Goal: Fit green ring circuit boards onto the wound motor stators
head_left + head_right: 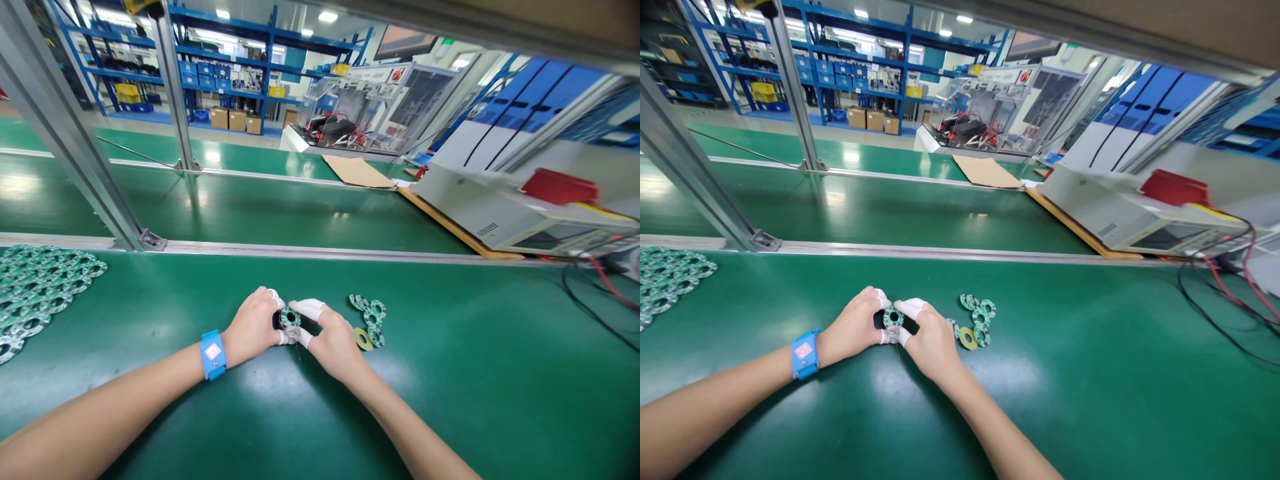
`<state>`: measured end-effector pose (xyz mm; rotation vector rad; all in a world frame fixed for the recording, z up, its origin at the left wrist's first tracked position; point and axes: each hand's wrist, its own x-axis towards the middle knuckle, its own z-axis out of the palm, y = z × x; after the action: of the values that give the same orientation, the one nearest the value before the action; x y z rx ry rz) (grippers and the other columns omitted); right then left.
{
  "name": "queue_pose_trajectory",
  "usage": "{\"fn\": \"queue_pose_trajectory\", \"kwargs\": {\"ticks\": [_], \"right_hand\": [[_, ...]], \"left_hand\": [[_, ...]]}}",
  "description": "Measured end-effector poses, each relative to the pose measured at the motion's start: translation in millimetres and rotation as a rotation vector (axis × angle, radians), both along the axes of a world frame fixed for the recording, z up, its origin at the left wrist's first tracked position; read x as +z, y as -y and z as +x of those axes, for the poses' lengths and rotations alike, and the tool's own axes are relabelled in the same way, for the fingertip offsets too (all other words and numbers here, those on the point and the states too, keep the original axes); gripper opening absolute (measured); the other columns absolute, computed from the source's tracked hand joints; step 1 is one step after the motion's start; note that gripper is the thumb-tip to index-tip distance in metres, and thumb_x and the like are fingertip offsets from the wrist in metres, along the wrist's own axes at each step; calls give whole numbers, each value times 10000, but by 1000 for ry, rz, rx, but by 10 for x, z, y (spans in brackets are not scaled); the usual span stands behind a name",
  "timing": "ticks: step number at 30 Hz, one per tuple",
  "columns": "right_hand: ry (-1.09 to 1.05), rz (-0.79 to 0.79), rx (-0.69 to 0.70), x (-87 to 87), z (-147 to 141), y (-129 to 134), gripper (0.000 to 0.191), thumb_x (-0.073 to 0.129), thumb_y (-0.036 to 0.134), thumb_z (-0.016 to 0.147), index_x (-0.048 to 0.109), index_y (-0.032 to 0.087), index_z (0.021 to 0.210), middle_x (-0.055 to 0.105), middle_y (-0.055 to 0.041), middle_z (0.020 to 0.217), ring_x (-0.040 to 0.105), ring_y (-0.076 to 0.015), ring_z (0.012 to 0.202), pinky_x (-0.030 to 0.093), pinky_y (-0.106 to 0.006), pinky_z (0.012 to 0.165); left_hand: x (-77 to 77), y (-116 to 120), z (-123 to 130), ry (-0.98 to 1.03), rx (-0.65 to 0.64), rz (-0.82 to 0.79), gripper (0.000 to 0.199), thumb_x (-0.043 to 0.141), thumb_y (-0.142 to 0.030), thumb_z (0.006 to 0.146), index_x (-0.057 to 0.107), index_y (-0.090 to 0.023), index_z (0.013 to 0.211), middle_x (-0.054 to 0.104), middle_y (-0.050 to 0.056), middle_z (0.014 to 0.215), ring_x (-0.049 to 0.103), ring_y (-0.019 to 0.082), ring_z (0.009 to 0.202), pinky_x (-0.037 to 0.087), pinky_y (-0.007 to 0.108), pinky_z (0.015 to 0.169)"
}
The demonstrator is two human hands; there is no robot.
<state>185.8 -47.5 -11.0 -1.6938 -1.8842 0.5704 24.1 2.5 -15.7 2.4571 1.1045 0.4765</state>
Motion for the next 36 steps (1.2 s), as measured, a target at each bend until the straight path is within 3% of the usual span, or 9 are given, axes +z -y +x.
{"fn": "queue_pose_trajectory", "kwargs": {"ticks": [14, 21, 24, 27, 29, 32, 36], "right_hand": [[-55, 38, 8, -63, 3, -11, 358, 632, 189, 709, 653, 195, 1067, 653, -101, 1083, 593, -258, 1012, 466, -418, 892], [-70, 36, 120, 2, -30, -65, 372, 608, 181, 719, 618, 199, 1091, 635, -88, 1118, 571, -247, 1035, 446, -408, 900], [-23, -1, 106, 55, -31, -71, 361, 607, 167, 705, 634, 209, 1063, 643, -82, 1096, 585, -257, 1002, 453, -416, 874], [-37, -9, 120, 49, -22, -67, 355, 602, 186, 714, 628, 209, 1067, 643, -83, 1097, 583, -261, 1009, 449, -423, 881], [-77, -1, 135, 21, -14, -74, 357, 597, 218, 729, 612, 206, 1085, 638, -88, 1105, 578, -261, 1017, 442, -435, 894], [-179, -10, 177, -19, 14, -103, 388, 596, 251, 734, 588, 189, 1117, 629, -103, 1123, 574, -256, 1030, 433, -444, 920], [-290, -92, 261, -67, 131, -123, 418, 601, 286, 732, 577, 200, 1140, 614, -101, 1160, 546, -264, 1099, 406, -461, 974]], "left_hand": [[-1, -1, 5, 14, 13, 20, 282, 680, -417, 685, 585, -157, 737, 572, 43, 804, 487, 192, 778, 384, 287, 673], [-5, 8, 19, -49, 31, 41, 252, 693, -371, 669, 573, -155, 718, 573, 41, 797, 497, 195, 781, 391, 293, 680], [68, 10, -4, -91, 34, 35, 280, 659, -422, 693, 588, -153, 723, 576, 55, 803, 502, 214, 792, 405, 315, 697], [219, 41, -74, -110, -3, 25, 373, 711, -447, 622, 606, -150, 822, 576, 73, 866, 506, 241, 844, 427, 347, 749], [310, 88, -121, -69, -47, 42, 369, 710, -342, 640, 590, -156, 935, 570, 78, 953, 500, 242, 923, 434, 341, 806], [333, 162, -139, -67, -136, 128, 214, 521, -89, 752, 573, -171, 942, 568, 64, 979, 501, 197, 960, 435, 288, 835], [203, 183, -72, -227, -258, 310, 188, 407, -69, 832, 579, -141, 806, 587, 77, 846, 530, 197, 817, 454, 298, 716]]}}
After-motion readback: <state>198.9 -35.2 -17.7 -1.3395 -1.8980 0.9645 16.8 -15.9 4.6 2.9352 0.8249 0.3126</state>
